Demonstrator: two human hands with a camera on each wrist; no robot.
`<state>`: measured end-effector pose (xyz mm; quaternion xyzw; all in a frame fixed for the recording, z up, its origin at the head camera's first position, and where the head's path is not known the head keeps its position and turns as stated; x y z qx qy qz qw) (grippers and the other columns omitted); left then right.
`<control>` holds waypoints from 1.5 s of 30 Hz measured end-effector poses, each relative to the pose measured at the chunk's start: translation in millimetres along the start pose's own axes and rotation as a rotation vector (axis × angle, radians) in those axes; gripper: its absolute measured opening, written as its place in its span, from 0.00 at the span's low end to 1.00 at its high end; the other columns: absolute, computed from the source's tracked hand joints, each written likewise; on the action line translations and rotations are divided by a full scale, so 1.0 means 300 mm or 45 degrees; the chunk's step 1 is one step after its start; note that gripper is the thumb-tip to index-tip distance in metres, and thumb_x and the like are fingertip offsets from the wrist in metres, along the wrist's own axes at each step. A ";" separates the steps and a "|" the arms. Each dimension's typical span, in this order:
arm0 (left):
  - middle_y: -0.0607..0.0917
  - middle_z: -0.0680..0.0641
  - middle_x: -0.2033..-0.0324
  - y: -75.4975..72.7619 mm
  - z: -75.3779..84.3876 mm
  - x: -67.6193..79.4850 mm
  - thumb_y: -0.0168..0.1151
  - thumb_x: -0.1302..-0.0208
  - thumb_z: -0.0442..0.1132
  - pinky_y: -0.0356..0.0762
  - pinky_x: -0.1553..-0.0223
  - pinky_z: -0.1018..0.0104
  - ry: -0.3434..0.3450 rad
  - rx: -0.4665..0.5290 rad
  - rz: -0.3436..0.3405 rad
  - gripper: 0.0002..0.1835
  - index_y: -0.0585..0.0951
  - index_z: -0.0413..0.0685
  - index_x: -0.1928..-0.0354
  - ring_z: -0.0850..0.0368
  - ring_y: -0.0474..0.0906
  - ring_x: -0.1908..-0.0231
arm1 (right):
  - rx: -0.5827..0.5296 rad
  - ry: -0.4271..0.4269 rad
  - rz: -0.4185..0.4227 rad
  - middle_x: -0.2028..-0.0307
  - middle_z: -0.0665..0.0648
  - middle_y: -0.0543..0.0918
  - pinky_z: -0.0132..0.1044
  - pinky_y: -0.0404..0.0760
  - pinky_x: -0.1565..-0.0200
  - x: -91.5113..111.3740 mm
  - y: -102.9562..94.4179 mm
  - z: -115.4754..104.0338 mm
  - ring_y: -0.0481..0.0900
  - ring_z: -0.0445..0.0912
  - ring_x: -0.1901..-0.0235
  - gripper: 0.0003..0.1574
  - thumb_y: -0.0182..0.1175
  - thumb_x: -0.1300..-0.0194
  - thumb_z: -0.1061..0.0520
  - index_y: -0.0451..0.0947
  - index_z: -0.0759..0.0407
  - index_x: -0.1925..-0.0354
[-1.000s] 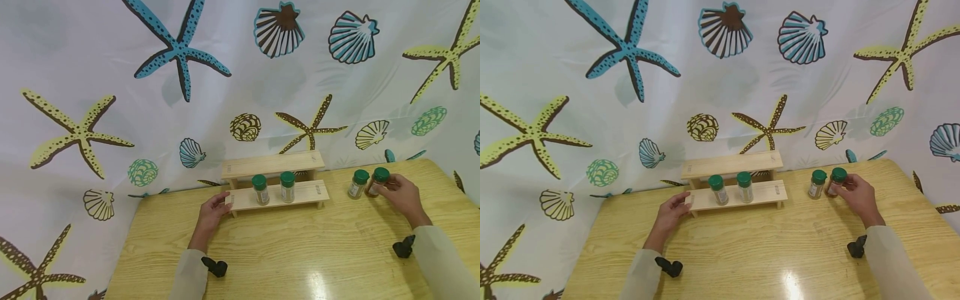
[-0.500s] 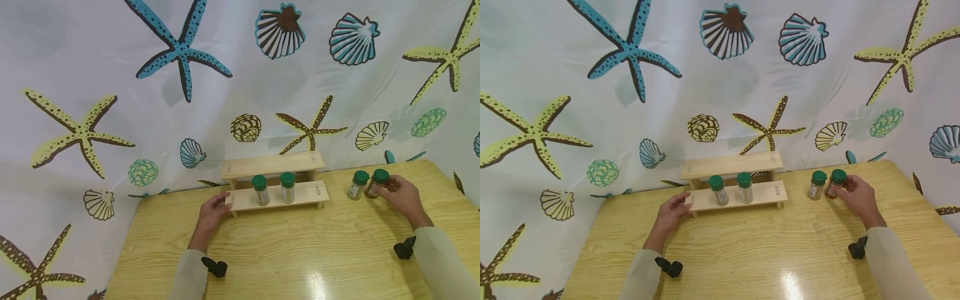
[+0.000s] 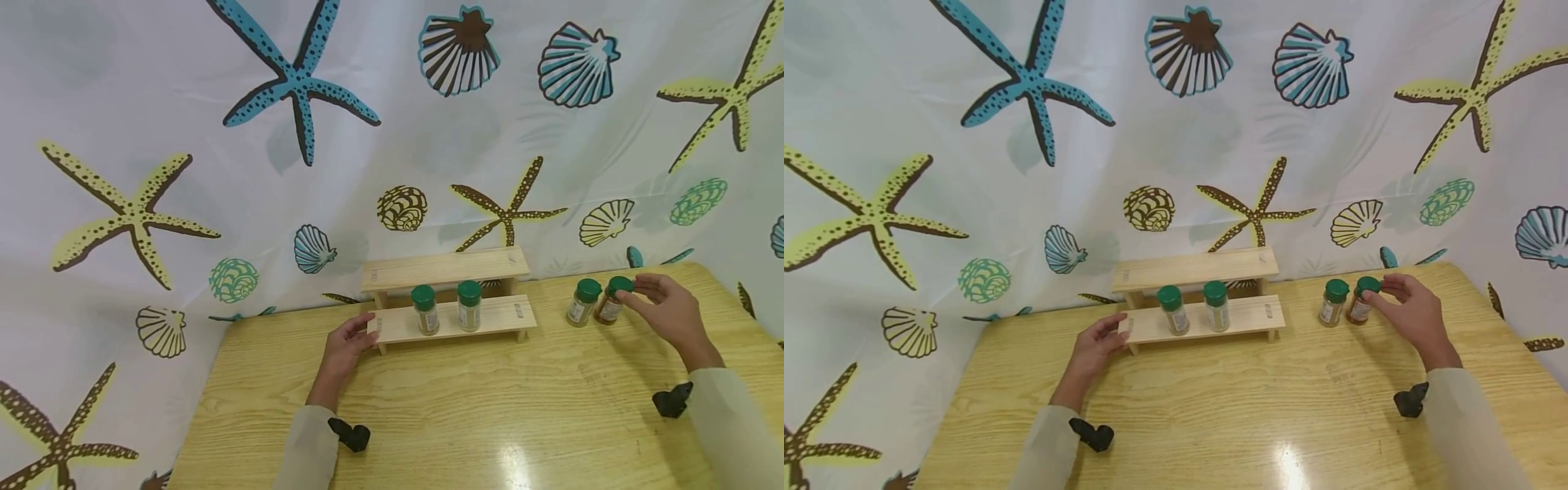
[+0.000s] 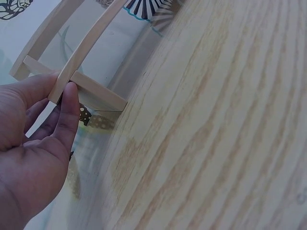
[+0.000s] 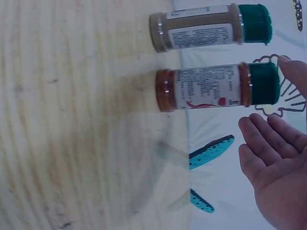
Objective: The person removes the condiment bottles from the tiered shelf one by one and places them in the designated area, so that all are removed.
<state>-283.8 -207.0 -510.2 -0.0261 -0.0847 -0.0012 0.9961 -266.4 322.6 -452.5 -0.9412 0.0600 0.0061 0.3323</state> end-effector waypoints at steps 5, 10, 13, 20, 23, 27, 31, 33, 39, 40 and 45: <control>0.73 0.39 0.40 -0.001 -0.002 -0.003 0.61 0.39 0.29 0.81 0.60 0.71 0.006 0.003 -0.002 0.25 0.73 0.41 0.39 0.65 0.77 0.58 | -0.022 -0.023 0.060 0.39 0.76 0.67 0.65 0.65 0.41 -0.006 -0.031 -0.039 0.62 0.71 0.38 0.46 0.52 0.32 0.38 0.56 0.69 0.32; 0.73 0.40 0.40 -0.005 -0.007 -0.009 0.61 0.39 0.28 0.81 0.62 0.72 0.004 0.009 0.009 0.24 0.74 0.41 0.39 0.65 0.77 0.57 | -0.083 -0.014 0.145 0.36 0.73 0.65 0.60 0.61 0.35 -0.016 -0.046 -0.074 0.61 0.66 0.35 0.46 0.50 0.32 0.37 0.54 0.65 0.30; 0.73 0.40 0.40 -0.005 -0.009 -0.011 0.61 0.39 0.28 0.81 0.62 0.72 0.002 0.011 0.012 0.24 0.74 0.41 0.39 0.64 0.77 0.57 | -0.116 -0.045 0.222 0.36 0.71 0.67 0.56 0.61 0.33 -0.021 -0.050 -0.099 0.64 0.59 0.34 0.44 0.51 0.32 0.38 0.56 0.63 0.31; 0.73 0.40 0.39 -0.004 -0.007 -0.011 0.61 0.39 0.27 0.81 0.61 0.71 0.006 0.014 0.015 0.24 0.74 0.41 0.39 0.65 0.77 0.57 | -0.241 -0.157 0.323 0.39 0.67 0.71 0.50 0.60 0.31 -0.034 -0.027 -0.171 0.70 0.50 0.37 0.38 0.56 0.34 0.42 0.63 0.61 0.34; 0.73 0.40 0.39 -0.003 -0.005 -0.010 0.61 0.39 0.27 0.81 0.61 0.71 0.012 0.009 0.016 0.24 0.74 0.40 0.39 0.65 0.77 0.58 | -0.216 -0.183 0.296 0.38 0.67 0.70 0.53 0.60 0.32 -0.027 -0.012 -0.229 0.70 0.45 0.37 0.39 0.56 0.34 0.41 0.62 0.60 0.34; 0.73 0.39 0.40 -0.003 -0.004 -0.010 0.60 0.39 0.27 0.81 0.62 0.72 0.011 0.011 0.019 0.24 0.74 0.40 0.39 0.65 0.77 0.58 | -0.213 -0.199 0.288 0.40 0.63 0.72 0.48 0.64 0.33 -0.025 0.019 -0.282 0.71 0.32 0.42 0.37 0.57 0.34 0.42 0.63 0.60 0.35; 0.73 0.39 0.40 -0.003 -0.005 -0.010 0.60 0.39 0.27 0.81 0.62 0.72 0.011 0.006 0.013 0.24 0.74 0.41 0.39 0.65 0.77 0.59 | -0.239 -0.256 0.274 0.41 0.63 0.73 0.46 0.67 0.34 -0.021 0.063 -0.328 0.72 0.32 0.43 0.35 0.57 0.33 0.45 0.64 0.62 0.36; 0.73 0.39 0.40 -0.003 -0.006 -0.011 0.60 0.38 0.27 0.81 0.61 0.72 0.008 0.003 0.012 0.24 0.74 0.41 0.39 0.65 0.77 0.58 | -0.273 -0.282 0.250 0.41 0.64 0.73 0.47 0.67 0.34 -0.016 0.088 -0.353 0.73 0.40 0.40 0.34 0.57 0.33 0.46 0.64 0.62 0.36; 0.73 0.39 0.40 -0.004 -0.009 -0.014 0.60 0.38 0.28 0.81 0.60 0.69 0.012 0.005 0.009 0.24 0.74 0.41 0.39 0.65 0.78 0.58 | -0.333 -0.334 0.175 0.41 0.64 0.74 0.50 0.66 0.35 -0.008 0.173 -0.405 0.71 0.56 0.39 0.33 0.58 0.33 0.48 0.65 0.64 0.37; 0.73 0.39 0.40 -0.004 -0.009 -0.014 0.60 0.39 0.27 0.81 0.60 0.69 0.013 0.009 0.008 0.24 0.74 0.40 0.39 0.65 0.78 0.59 | -0.338 -0.344 0.161 0.41 0.64 0.74 0.50 0.66 0.35 -0.008 0.188 -0.411 0.71 0.57 0.39 0.33 0.58 0.33 0.48 0.65 0.64 0.37; 0.73 0.39 0.41 -0.003 -0.010 -0.015 0.60 0.39 0.27 0.82 0.60 0.69 0.012 0.019 0.002 0.24 0.74 0.40 0.39 0.65 0.78 0.59 | -0.367 -0.375 0.087 0.41 0.63 0.75 0.52 0.65 0.34 -0.001 0.263 -0.432 0.71 0.56 0.39 0.32 0.59 0.34 0.48 0.66 0.63 0.38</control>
Point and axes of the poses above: each hand's wrist, its own x-axis away from the middle knuckle, its own y-axis out of the palm, z = x × y, the point moved 6 cm from there along -x, towards the middle knuckle
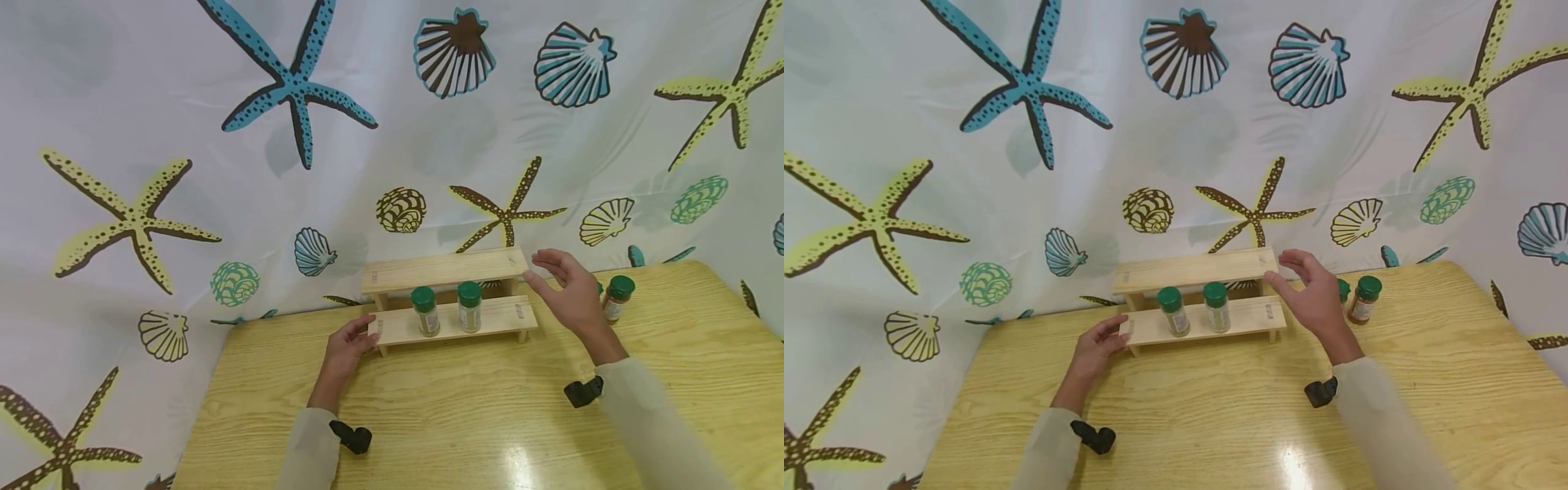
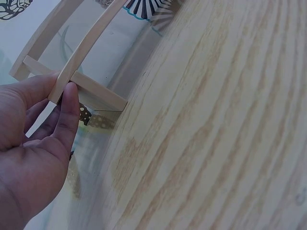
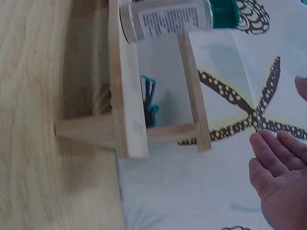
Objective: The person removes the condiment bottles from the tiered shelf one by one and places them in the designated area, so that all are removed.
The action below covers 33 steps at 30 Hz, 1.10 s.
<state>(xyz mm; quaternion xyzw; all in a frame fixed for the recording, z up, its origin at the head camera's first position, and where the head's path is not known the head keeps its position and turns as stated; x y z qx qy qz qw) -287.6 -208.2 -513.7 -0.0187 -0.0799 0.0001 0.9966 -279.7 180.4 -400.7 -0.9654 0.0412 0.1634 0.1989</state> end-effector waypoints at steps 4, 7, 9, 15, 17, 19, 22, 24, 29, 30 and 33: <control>0.73 0.40 0.40 -0.001 0.000 0.002 0.60 0.39 0.27 0.81 0.60 0.70 -0.001 0.010 0.001 0.24 0.74 0.40 0.39 0.66 0.78 0.60 | -0.046 0.003 -0.066 0.41 0.63 0.75 0.53 0.64 0.33 0.013 0.067 0.002 0.71 0.56 0.38 0.32 0.61 0.36 0.48 0.67 0.60 0.38; 0.73 0.40 0.39 0.000 0.002 0.002 0.60 0.39 0.27 0.81 0.60 0.69 0.004 0.009 -0.002 0.24 0.74 0.40 0.39 0.66 0.78 0.60 | -0.091 0.019 -0.123 0.41 0.63 0.74 0.54 0.64 0.33 0.023 0.113 0.002 0.70 0.56 0.37 0.33 0.63 0.37 0.47 0.67 0.60 0.39; 0.73 0.40 0.39 0.001 0.001 0.002 0.61 0.39 0.27 0.82 0.60 0.69 0.005 0.004 -0.004 0.24 0.74 0.40 0.39 0.66 0.78 0.60 | -0.115 0.029 -0.153 0.40 0.63 0.74 0.54 0.64 0.33 0.029 0.140 0.003 0.69 0.56 0.36 0.34 0.64 0.38 0.47 0.67 0.60 0.39; 0.73 0.40 0.39 0.000 0.000 0.001 0.61 0.39 0.28 0.82 0.59 0.68 0.006 -0.014 -0.006 0.24 0.74 0.41 0.39 0.66 0.78 0.59 | -0.146 0.051 -0.205 0.42 0.61 0.75 0.56 0.62 0.33 0.040 0.210 0.012 0.70 0.56 0.37 0.36 0.67 0.41 0.49 0.68 0.61 0.39; 0.73 0.40 0.39 0.000 0.000 0.002 0.61 0.39 0.28 0.82 0.59 0.68 0.007 -0.017 -0.003 0.24 0.74 0.41 0.39 0.66 0.78 0.59 | -0.155 0.053 -0.219 0.42 0.61 0.75 0.55 0.63 0.33 0.043 0.232 0.016 0.71 0.56 0.38 0.36 0.67 0.42 0.50 0.68 0.60 0.39; 0.73 0.39 0.40 0.001 0.002 0.003 0.61 0.39 0.28 0.82 0.59 0.69 0.009 -0.021 -0.002 0.24 0.74 0.41 0.39 0.66 0.78 0.59 | -0.169 0.053 -0.234 0.43 0.62 0.76 0.53 0.64 0.33 0.045 0.254 0.020 0.72 0.56 0.39 0.35 0.68 0.42 0.51 0.69 0.60 0.40; 0.73 0.39 0.40 0.002 0.004 0.004 0.61 0.39 0.28 0.82 0.59 0.69 0.007 -0.021 0.000 0.25 0.74 0.41 0.39 0.66 0.78 0.59 | -0.171 0.062 -0.250 0.44 0.62 0.76 0.53 0.68 0.35 0.051 0.281 0.026 0.72 0.57 0.39 0.35 0.69 0.43 0.51 0.69 0.59 0.40; 0.73 0.38 0.40 0.003 0.005 0.005 0.61 0.39 0.28 0.82 0.59 0.69 0.007 -0.019 0.000 0.25 0.73 0.40 0.39 0.66 0.78 0.59 | -0.177 0.068 -0.256 0.44 0.63 0.77 0.53 0.70 0.36 0.054 0.298 0.030 0.72 0.58 0.39 0.36 0.69 0.44 0.52 0.69 0.60 0.40; 0.74 0.38 0.40 0.001 0.004 0.007 0.61 0.39 0.27 0.82 0.59 0.69 -0.002 -0.005 0.014 0.24 0.74 0.40 0.39 0.65 0.78 0.59 | -0.181 0.057 -0.247 0.47 0.64 0.79 0.51 0.72 0.38 0.060 0.324 0.034 0.74 0.58 0.40 0.33 0.68 0.43 0.52 0.71 0.61 0.42; 0.74 0.38 0.41 0.001 0.004 0.006 0.61 0.39 0.27 0.82 0.59 0.69 -0.001 -0.005 0.016 0.24 0.74 0.40 0.39 0.65 0.78 0.60 | -0.178 0.051 -0.241 0.47 0.64 0.79 0.50 0.73 0.38 0.062 0.326 0.033 0.75 0.58 0.41 0.32 0.68 0.43 0.53 0.72 0.62 0.43; 0.74 0.37 0.41 0.002 0.004 0.006 0.61 0.39 0.27 0.82 0.60 0.69 -0.002 -0.002 0.019 0.24 0.74 0.40 0.39 0.65 0.78 0.60 | -0.174 0.038 -0.218 0.48 0.65 0.80 0.49 0.74 0.39 0.065 0.328 0.031 0.77 0.58 0.43 0.30 0.68 0.43 0.55 0.72 0.63 0.44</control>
Point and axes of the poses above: each hand's wrist, its own x-axis away from the middle knuckle, its own y-axis out of the palm, z = x × y, the point moved 6 cm from there along -x, towards the middle knuckle
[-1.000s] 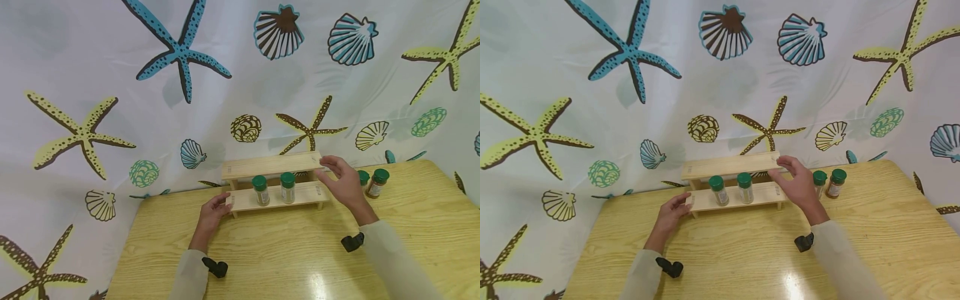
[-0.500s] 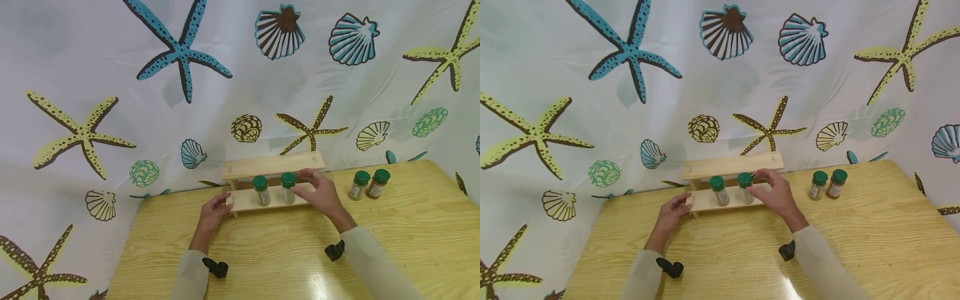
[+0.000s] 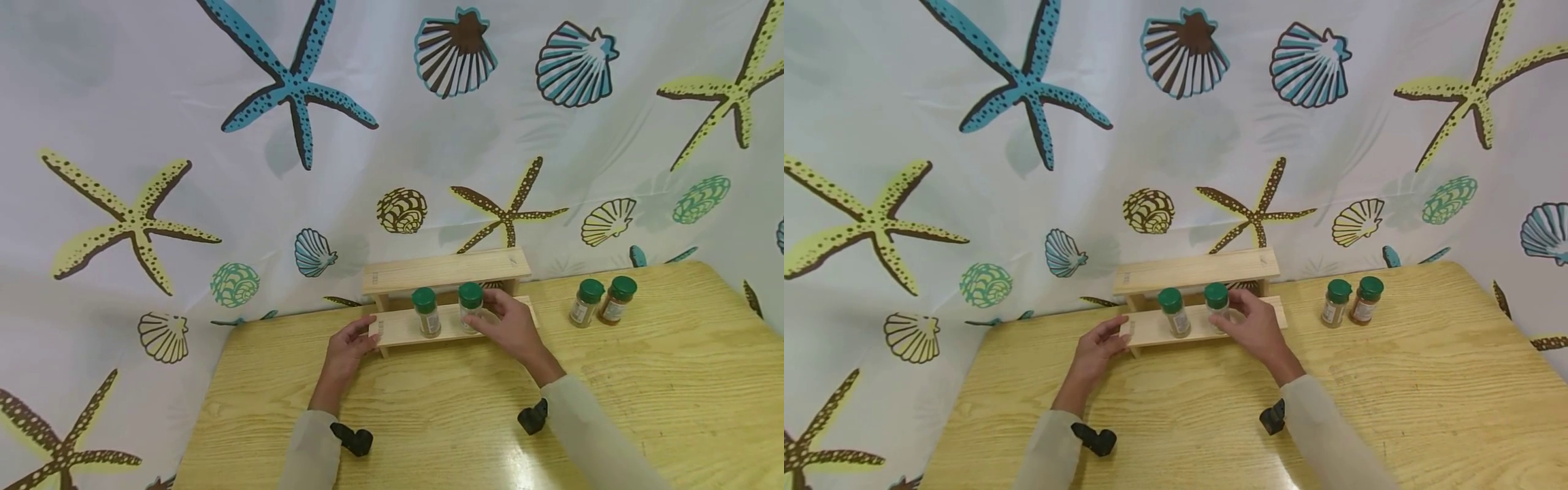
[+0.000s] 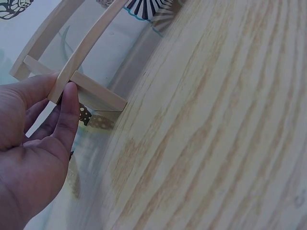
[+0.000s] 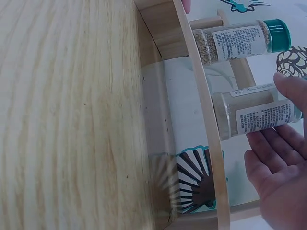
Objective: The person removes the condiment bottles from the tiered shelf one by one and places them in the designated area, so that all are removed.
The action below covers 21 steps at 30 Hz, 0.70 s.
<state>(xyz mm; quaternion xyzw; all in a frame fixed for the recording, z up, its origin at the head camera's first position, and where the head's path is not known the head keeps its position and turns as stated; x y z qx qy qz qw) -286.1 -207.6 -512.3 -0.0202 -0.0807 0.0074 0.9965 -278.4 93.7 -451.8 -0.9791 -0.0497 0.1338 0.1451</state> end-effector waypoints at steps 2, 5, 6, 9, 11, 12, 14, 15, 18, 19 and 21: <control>0.74 0.37 0.41 0.002 0.001 0.000 0.61 0.39 0.27 0.82 0.60 0.69 0.004 0.005 -0.005 0.24 0.74 0.39 0.39 0.65 0.78 0.59 | 0.002 -0.002 0.015 0.48 0.66 0.80 0.49 0.74 0.39 0.003 -0.001 -0.006 0.77 0.58 0.44 0.29 0.68 0.42 0.57 0.73 0.65 0.45; 0.74 0.37 0.41 0.004 -0.001 -0.001 0.61 0.39 0.27 0.82 0.60 0.70 0.001 0.009 -0.006 0.24 0.74 0.39 0.39 0.65 0.78 0.59 | 0.013 -0.009 0.027 0.49 0.69 0.79 0.51 0.73 0.39 0.014 -0.005 -0.046 0.78 0.60 0.46 0.27 0.66 0.42 0.62 0.73 0.69 0.46; 0.74 0.37 0.41 0.004 -0.001 -0.002 0.61 0.39 0.27 0.82 0.61 0.70 -0.001 0.012 -0.003 0.24 0.74 0.39 0.39 0.65 0.78 0.59 | 0.014 -0.008 0.028 0.49 0.70 0.79 0.52 0.73 0.39 0.018 -0.007 -0.061 0.77 0.61 0.46 0.26 0.66 0.42 0.63 0.73 0.70 0.46; 0.74 0.37 0.41 0.002 -0.001 -0.002 0.61 0.40 0.26 0.82 0.61 0.71 -0.001 0.011 0.009 0.24 0.74 0.39 0.40 0.64 0.78 0.59 | 0.030 -0.006 0.020 0.50 0.71 0.79 0.53 0.73 0.40 0.029 -0.012 -0.110 0.77 0.63 0.46 0.25 0.65 0.42 0.65 0.72 0.72 0.47; 0.74 0.37 0.42 0.002 0.001 0.001 0.61 0.40 0.26 0.82 0.62 0.71 0.000 0.014 0.012 0.24 0.74 0.39 0.40 0.64 0.78 0.59 | 0.038 -0.005 0.015 0.50 0.71 0.79 0.53 0.73 0.40 0.031 -0.013 -0.127 0.77 0.63 0.46 0.25 0.65 0.42 0.65 0.72 0.72 0.47; 0.74 0.37 0.42 0.002 0.002 0.002 0.61 0.40 0.26 0.82 0.62 0.71 0.000 0.014 0.014 0.24 0.74 0.39 0.40 0.64 0.78 0.59 | 0.038 -0.006 0.015 0.51 0.71 0.79 0.53 0.73 0.40 0.031 -0.013 -0.130 0.77 0.63 0.46 0.25 0.65 0.42 0.65 0.72 0.72 0.47; 0.74 0.36 0.42 0.002 0.003 0.004 0.60 0.39 0.26 0.82 0.62 0.72 0.001 0.017 0.012 0.24 0.74 0.39 0.39 0.65 0.78 0.59 | 0.039 -0.017 0.016 0.51 0.71 0.79 0.53 0.73 0.40 0.031 -0.013 -0.135 0.78 0.63 0.47 0.25 0.65 0.42 0.65 0.72 0.72 0.48; 0.74 0.36 0.42 0.002 0.004 0.004 0.60 0.39 0.26 0.82 0.62 0.72 0.001 0.017 0.013 0.24 0.74 0.39 0.39 0.65 0.78 0.59 | 0.036 -0.019 0.018 0.51 0.71 0.79 0.53 0.73 0.40 0.028 -0.011 -0.126 0.78 0.63 0.47 0.25 0.65 0.42 0.65 0.72 0.72 0.48; 0.74 0.37 0.41 0.001 0.005 0.004 0.60 0.40 0.26 0.82 0.62 0.71 0.001 0.018 0.010 0.25 0.74 0.40 0.39 0.65 0.78 0.59 | 0.030 -0.025 0.028 0.51 0.69 0.80 0.51 0.74 0.40 0.014 -0.007 -0.069 0.78 0.61 0.47 0.26 0.67 0.43 0.62 0.73 0.69 0.47; 0.74 0.38 0.41 0.001 0.005 0.004 0.60 0.40 0.26 0.82 0.62 0.71 0.002 0.018 0.009 0.25 0.74 0.40 0.39 0.65 0.78 0.59 | 0.029 -0.022 0.029 0.51 0.68 0.80 0.51 0.74 0.40 0.009 -0.005 -0.052 0.79 0.60 0.47 0.26 0.67 0.43 0.61 0.73 0.67 0.47; 0.74 0.38 0.40 0.001 0.006 0.005 0.60 0.39 0.26 0.82 0.61 0.71 0.005 0.018 0.006 0.25 0.74 0.40 0.39 0.65 0.78 0.59 | 0.028 -0.014 0.030 0.50 0.66 0.81 0.49 0.74 0.40 0.001 -0.003 -0.018 0.79 0.58 0.46 0.27 0.68 0.43 0.58 0.74 0.65 0.47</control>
Point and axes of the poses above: each hand's wrist, its own x-axis away from the middle knuckle, its own y-axis out of the palm, z = x × y, the point moved 6 cm from there along -x, towards the middle knuckle
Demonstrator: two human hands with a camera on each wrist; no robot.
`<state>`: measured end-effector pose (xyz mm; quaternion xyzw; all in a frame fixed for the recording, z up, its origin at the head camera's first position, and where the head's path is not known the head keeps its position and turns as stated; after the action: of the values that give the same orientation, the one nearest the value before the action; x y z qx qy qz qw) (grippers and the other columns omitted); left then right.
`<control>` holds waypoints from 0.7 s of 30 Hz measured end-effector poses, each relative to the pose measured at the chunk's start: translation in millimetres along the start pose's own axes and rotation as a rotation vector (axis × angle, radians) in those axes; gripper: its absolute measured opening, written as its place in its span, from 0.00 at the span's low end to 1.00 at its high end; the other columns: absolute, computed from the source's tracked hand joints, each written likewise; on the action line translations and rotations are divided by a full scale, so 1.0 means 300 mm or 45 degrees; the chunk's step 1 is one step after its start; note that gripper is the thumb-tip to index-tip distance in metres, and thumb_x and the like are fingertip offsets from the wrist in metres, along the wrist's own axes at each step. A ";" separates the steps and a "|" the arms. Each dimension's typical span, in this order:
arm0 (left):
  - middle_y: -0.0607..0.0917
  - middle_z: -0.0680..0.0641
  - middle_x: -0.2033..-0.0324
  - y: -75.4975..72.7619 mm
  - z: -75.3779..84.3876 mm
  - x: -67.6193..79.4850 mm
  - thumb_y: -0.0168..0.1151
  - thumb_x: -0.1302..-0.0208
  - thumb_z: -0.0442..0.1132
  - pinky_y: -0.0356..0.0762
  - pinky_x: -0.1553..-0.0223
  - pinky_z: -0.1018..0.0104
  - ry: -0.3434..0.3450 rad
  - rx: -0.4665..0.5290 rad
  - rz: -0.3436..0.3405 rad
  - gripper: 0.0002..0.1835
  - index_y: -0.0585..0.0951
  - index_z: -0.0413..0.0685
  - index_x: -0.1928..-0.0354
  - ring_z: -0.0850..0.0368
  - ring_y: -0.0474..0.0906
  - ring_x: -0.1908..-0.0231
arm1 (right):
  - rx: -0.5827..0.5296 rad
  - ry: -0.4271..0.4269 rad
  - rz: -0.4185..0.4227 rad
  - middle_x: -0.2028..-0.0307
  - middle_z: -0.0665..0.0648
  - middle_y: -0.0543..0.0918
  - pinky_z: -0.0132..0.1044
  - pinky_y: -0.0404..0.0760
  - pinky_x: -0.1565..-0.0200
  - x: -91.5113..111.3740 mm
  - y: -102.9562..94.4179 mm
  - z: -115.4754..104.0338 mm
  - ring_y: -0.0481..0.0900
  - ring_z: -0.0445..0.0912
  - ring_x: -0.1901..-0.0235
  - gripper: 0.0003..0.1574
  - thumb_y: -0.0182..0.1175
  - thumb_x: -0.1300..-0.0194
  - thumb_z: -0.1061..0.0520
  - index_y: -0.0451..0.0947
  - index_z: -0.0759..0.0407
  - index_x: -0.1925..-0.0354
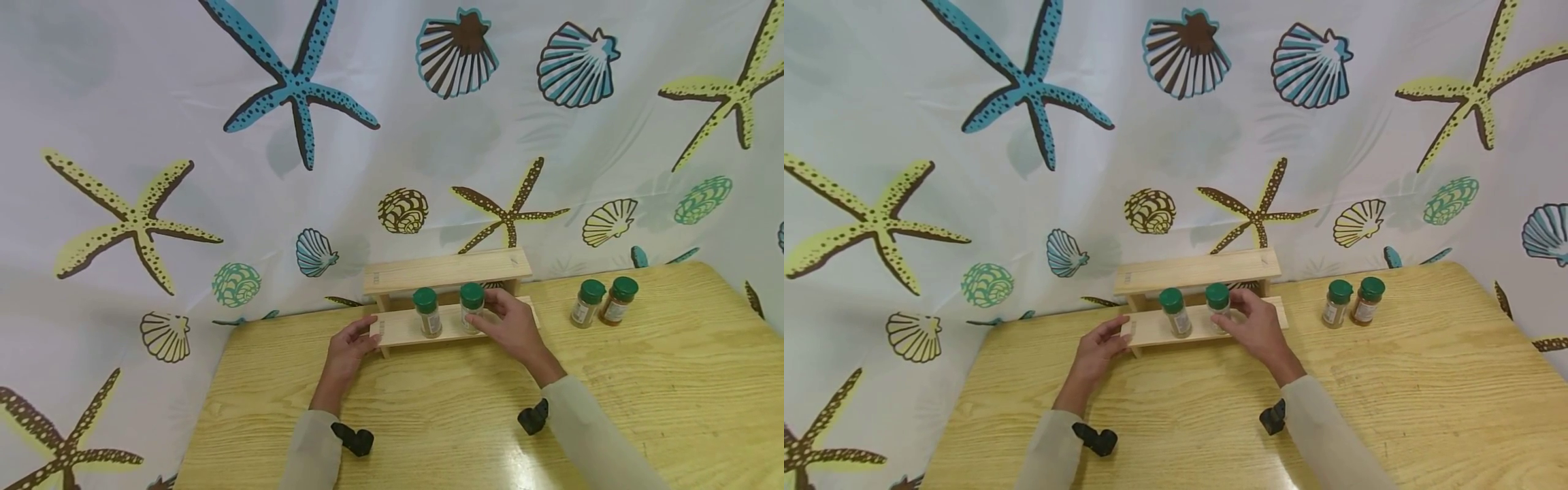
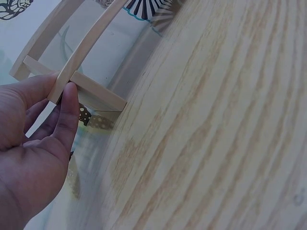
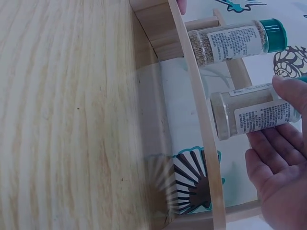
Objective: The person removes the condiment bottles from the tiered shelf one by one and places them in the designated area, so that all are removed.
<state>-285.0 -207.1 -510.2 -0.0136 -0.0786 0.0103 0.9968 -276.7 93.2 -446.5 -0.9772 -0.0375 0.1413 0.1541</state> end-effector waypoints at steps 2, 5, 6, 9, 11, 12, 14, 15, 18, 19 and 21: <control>0.73 0.38 0.40 0.000 0.000 0.000 0.60 0.39 0.26 0.82 0.61 0.71 0.001 0.003 -0.002 0.25 0.74 0.40 0.39 0.65 0.78 0.59 | 0.005 -0.005 -0.001 0.50 0.64 0.81 0.47 0.75 0.40 -0.001 -0.006 0.002 0.79 0.56 0.46 0.27 0.68 0.43 0.56 0.74 0.63 0.47; 0.73 0.38 0.40 -0.001 0.000 0.001 0.60 0.39 0.26 0.82 0.62 0.71 0.002 0.005 -0.002 0.24 0.74 0.40 0.39 0.65 0.78 0.59 | 0.011 -0.007 0.002 0.50 0.63 0.81 0.47 0.75 0.40 0.000 -0.020 -0.011 0.78 0.56 0.45 0.26 0.68 0.42 0.54 0.74 0.62 0.47; 0.73 0.39 0.40 -0.001 -0.001 0.001 0.60 0.39 0.26 0.82 0.62 0.71 0.002 0.008 -0.002 0.24 0.74 0.40 0.39 0.65 0.78 0.59 | 0.015 -0.010 0.007 0.50 0.63 0.81 0.47 0.75 0.40 0.000 -0.027 -0.015 0.78 0.56 0.45 0.26 0.68 0.42 0.54 0.74 0.61 0.47; 0.73 0.39 0.40 -0.003 -0.002 0.000 0.60 0.39 0.26 0.82 0.61 0.70 0.008 0.000 -0.003 0.24 0.74 0.40 0.39 0.65 0.78 0.59 | 0.020 -0.021 0.029 0.51 0.62 0.81 0.47 0.75 0.41 -0.004 -0.048 -0.027 0.78 0.56 0.45 0.26 0.68 0.42 0.54 0.74 0.61 0.47; 0.73 0.40 0.40 -0.004 -0.005 -0.002 0.60 0.39 0.27 0.82 0.60 0.70 0.004 -0.001 0.001 0.24 0.74 0.40 0.39 0.65 0.78 0.59 | 0.024 -0.024 0.045 0.51 0.63 0.81 0.47 0.75 0.40 -0.006 -0.064 -0.031 0.79 0.55 0.46 0.26 0.68 0.42 0.54 0.75 0.61 0.48; 0.73 0.40 0.40 -0.005 -0.006 -0.003 0.60 0.39 0.27 0.82 0.60 0.70 0.004 -0.002 0.002 0.24 0.74 0.41 0.39 0.65 0.78 0.59 | 0.025 -0.022 0.052 0.51 0.63 0.81 0.47 0.75 0.40 -0.005 -0.073 -0.033 0.79 0.56 0.46 0.25 0.68 0.42 0.55 0.74 0.61 0.48; 0.74 0.39 0.41 -0.004 -0.008 -0.004 0.61 0.39 0.28 0.82 0.60 0.70 -0.001 -0.004 0.003 0.24 0.74 0.41 0.39 0.64 0.78 0.58 | 0.036 -0.014 0.066 0.51 0.63 0.81 0.47 0.75 0.40 -0.004 -0.090 -0.033 0.79 0.56 0.46 0.25 0.68 0.42 0.55 0.74 0.62 0.48; 0.74 0.39 0.41 -0.004 -0.008 -0.004 0.61 0.39 0.28 0.82 0.60 0.70 0.000 -0.007 0.003 0.24 0.74 0.41 0.39 0.64 0.78 0.58 | 0.046 -0.007 0.072 0.51 0.63 0.81 0.47 0.75 0.40 -0.002 -0.099 -0.033 0.79 0.56 0.47 0.26 0.68 0.42 0.54 0.75 0.62 0.48; 0.74 0.38 0.42 -0.003 -0.009 -0.004 0.61 0.39 0.27 0.81 0.61 0.71 -0.008 0.000 0.007 0.24 0.74 0.41 0.39 0.64 0.78 0.58 | 0.062 0.007 0.090 0.50 0.64 0.81 0.49 0.74 0.40 0.006 -0.127 -0.031 0.79 0.56 0.46 0.27 0.68 0.42 0.54 0.74 0.62 0.46; 0.74 0.38 0.42 -0.002 -0.009 -0.005 0.61 0.39 0.27 0.81 0.61 0.72 -0.007 0.005 0.007 0.24 0.74 0.41 0.39 0.64 0.78 0.58 | 0.065 0.012 0.097 0.50 0.64 0.81 0.49 0.74 0.40 0.009 -0.137 -0.030 0.78 0.57 0.46 0.27 0.68 0.42 0.54 0.74 0.62 0.46; 0.74 0.38 0.41 -0.001 -0.007 -0.006 0.61 0.40 0.27 0.81 0.62 0.72 0.000 0.004 0.007 0.24 0.74 0.40 0.39 0.64 0.78 0.59 | 0.071 0.027 0.112 0.49 0.64 0.80 0.50 0.74 0.39 0.016 -0.159 -0.026 0.78 0.57 0.45 0.28 0.67 0.41 0.53 0.73 0.62 0.46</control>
<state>-286.4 -207.6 -512.7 -0.0121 -0.0786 0.0133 0.9967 -271.4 136.6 -425.8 -0.9746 0.0111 0.1387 0.1755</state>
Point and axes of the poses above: each hand's wrist, its own x-axis away from the middle knuckle, its own y-axis out of the palm, z = x × y, the point moved 6 cm from there along -x, towards the middle knuckle
